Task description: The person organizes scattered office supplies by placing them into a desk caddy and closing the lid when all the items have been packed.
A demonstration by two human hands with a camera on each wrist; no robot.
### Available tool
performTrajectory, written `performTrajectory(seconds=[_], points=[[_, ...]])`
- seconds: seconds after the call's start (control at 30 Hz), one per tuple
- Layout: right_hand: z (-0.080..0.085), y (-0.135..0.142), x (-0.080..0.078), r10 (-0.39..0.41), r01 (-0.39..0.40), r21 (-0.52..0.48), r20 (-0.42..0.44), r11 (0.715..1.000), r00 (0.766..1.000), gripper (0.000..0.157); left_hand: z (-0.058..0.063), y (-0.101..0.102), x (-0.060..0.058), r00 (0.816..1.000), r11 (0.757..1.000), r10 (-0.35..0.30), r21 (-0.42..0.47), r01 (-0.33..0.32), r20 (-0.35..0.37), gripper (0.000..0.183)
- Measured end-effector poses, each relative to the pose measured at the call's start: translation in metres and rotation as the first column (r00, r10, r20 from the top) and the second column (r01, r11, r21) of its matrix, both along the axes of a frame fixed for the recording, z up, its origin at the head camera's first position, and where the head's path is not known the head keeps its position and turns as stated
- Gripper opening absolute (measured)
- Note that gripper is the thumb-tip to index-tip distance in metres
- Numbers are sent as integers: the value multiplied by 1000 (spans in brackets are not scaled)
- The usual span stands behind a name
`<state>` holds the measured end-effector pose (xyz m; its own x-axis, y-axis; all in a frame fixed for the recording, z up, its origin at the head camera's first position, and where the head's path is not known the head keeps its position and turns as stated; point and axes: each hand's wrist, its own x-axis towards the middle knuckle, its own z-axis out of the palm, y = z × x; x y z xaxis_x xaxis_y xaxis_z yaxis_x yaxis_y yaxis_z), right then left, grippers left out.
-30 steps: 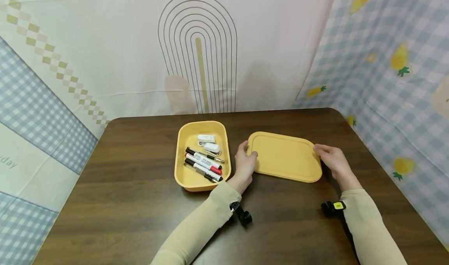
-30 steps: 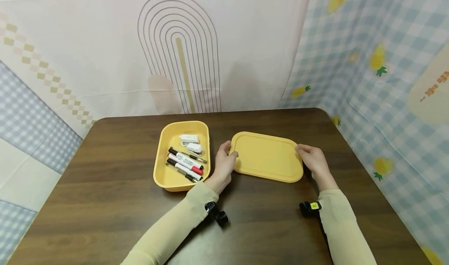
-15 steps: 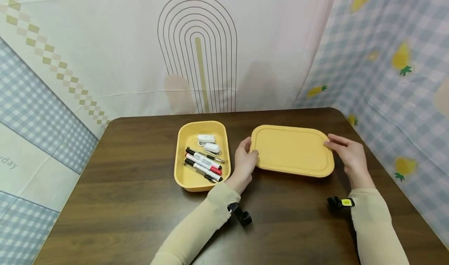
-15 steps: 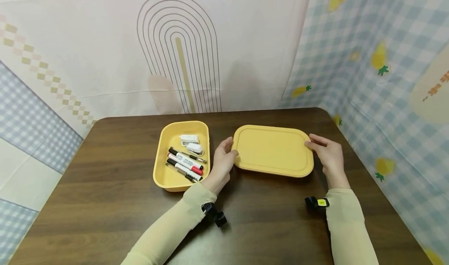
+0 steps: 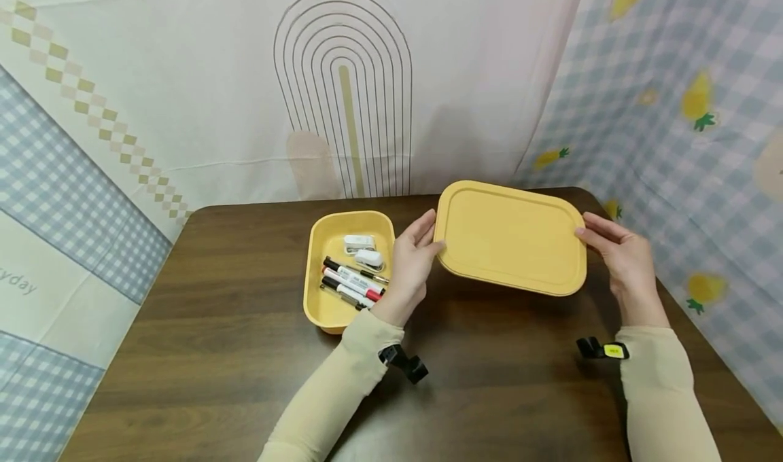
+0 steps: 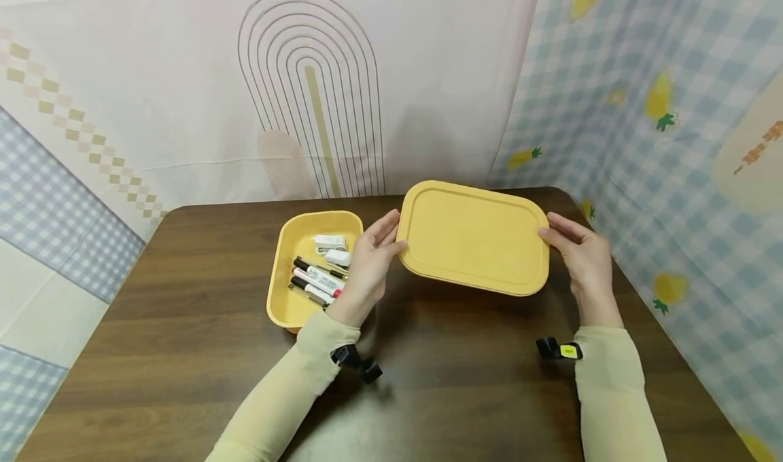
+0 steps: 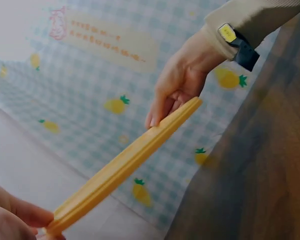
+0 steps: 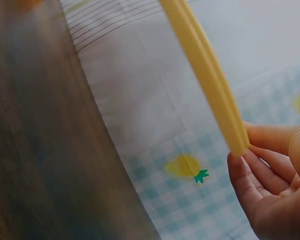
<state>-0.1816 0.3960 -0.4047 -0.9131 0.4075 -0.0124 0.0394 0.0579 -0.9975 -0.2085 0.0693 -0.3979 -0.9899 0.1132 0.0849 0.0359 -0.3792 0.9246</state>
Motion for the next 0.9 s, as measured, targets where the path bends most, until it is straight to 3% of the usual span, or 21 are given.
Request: performTrajectory(seconds=[0.23,0.53,0.7,0.9], points=[[-5,-11,6,-36,37,60,-24,997,999,53,-2,-11,2,997,999,-33,-8,33,67,54],[2,-25,0,-54,48,-35,-180,998,982,44,9,-21,-6,999,1000,17,12,-17,-37,43],[0,-31,1,57,-68,-35,-250,997,966,36,17,-28,-12,995,996,74,59,-70,-68,40],[3,-42,2,187,-179,57,-213,982,959,38,27,-45,-19,991,992,107,72,-102,-76,39]])
